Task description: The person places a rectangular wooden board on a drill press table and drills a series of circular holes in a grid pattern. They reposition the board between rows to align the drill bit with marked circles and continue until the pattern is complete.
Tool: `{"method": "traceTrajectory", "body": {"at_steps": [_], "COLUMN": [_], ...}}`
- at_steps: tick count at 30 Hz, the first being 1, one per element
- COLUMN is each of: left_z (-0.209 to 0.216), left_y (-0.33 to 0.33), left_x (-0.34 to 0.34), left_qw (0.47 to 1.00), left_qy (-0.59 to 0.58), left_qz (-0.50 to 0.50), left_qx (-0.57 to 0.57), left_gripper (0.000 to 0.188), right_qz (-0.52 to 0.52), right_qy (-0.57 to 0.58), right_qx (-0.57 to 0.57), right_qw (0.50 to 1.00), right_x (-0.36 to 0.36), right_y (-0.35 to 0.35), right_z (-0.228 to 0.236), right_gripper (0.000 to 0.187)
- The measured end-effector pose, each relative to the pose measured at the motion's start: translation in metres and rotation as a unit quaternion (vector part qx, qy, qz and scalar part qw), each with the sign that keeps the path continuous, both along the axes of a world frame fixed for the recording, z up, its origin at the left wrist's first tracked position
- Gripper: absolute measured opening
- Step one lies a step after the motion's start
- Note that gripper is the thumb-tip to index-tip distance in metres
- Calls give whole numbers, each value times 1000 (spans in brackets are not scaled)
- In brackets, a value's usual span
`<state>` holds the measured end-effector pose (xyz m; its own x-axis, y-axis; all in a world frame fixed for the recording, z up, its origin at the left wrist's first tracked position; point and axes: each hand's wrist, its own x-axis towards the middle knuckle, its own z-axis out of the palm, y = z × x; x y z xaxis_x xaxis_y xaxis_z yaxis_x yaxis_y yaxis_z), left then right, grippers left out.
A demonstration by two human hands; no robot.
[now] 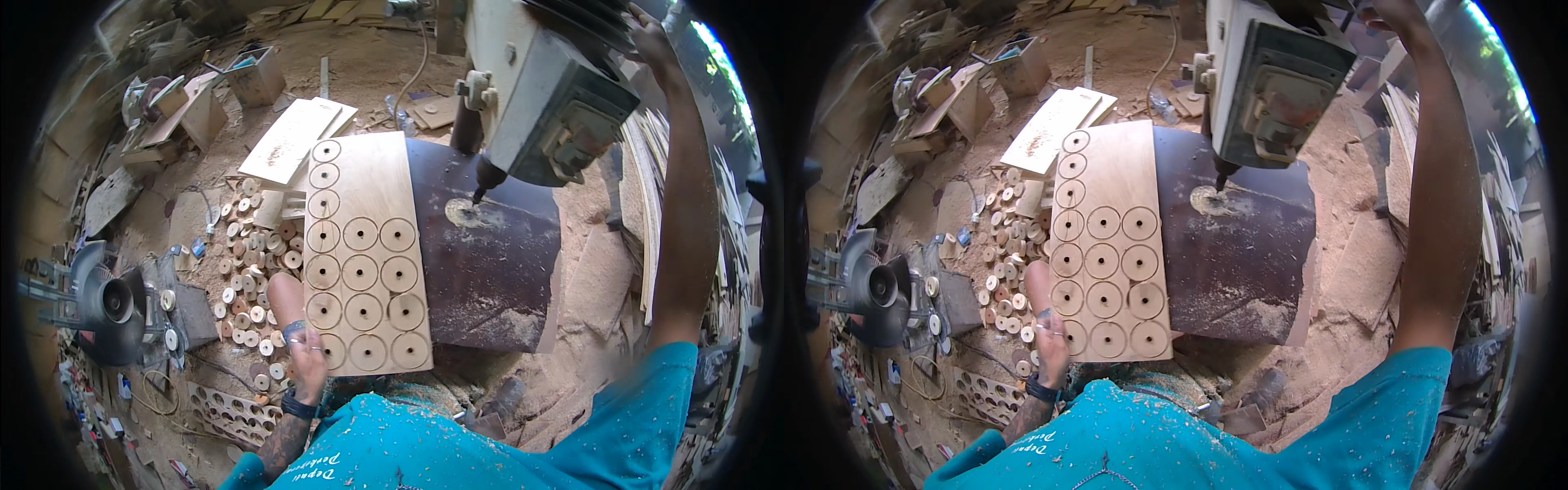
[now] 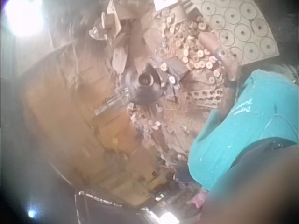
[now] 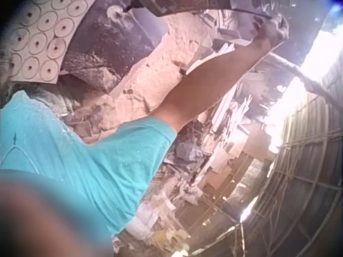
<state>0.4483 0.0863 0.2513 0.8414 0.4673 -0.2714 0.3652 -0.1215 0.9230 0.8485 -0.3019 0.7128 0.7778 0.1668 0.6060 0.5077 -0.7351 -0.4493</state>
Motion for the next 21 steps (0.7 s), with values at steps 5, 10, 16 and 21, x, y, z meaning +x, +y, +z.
{"method": "traceTrajectory", "body": {"at_steps": [5, 10, 16, 21], "left_z": [7, 28, 47, 52], "left_y": [23, -6, -63, -76], "left_x": [11, 21, 39, 40], "left_qw": [982, 970, 962, 967], "left_qy": [-110, -111, -66, -67], "left_qz": [-90, -181, -257, -245], "left_qx": [128, 118, 57, -3], "left_gripper": [75, 82, 90, 90], "right_qz": [-33, -11, -13, -101], "right_qy": [33, 26, 53, 14], "right_qx": [58, 28, 71, 30], "right_qw": [997, 999, 996, 994], "right_x": [3, 0, 19, 22], "right_y": [-2, -6, -27, -26], "right_z": [0, 2, 3, 1], "right_gripper": [37, 36, 42, 46]}}
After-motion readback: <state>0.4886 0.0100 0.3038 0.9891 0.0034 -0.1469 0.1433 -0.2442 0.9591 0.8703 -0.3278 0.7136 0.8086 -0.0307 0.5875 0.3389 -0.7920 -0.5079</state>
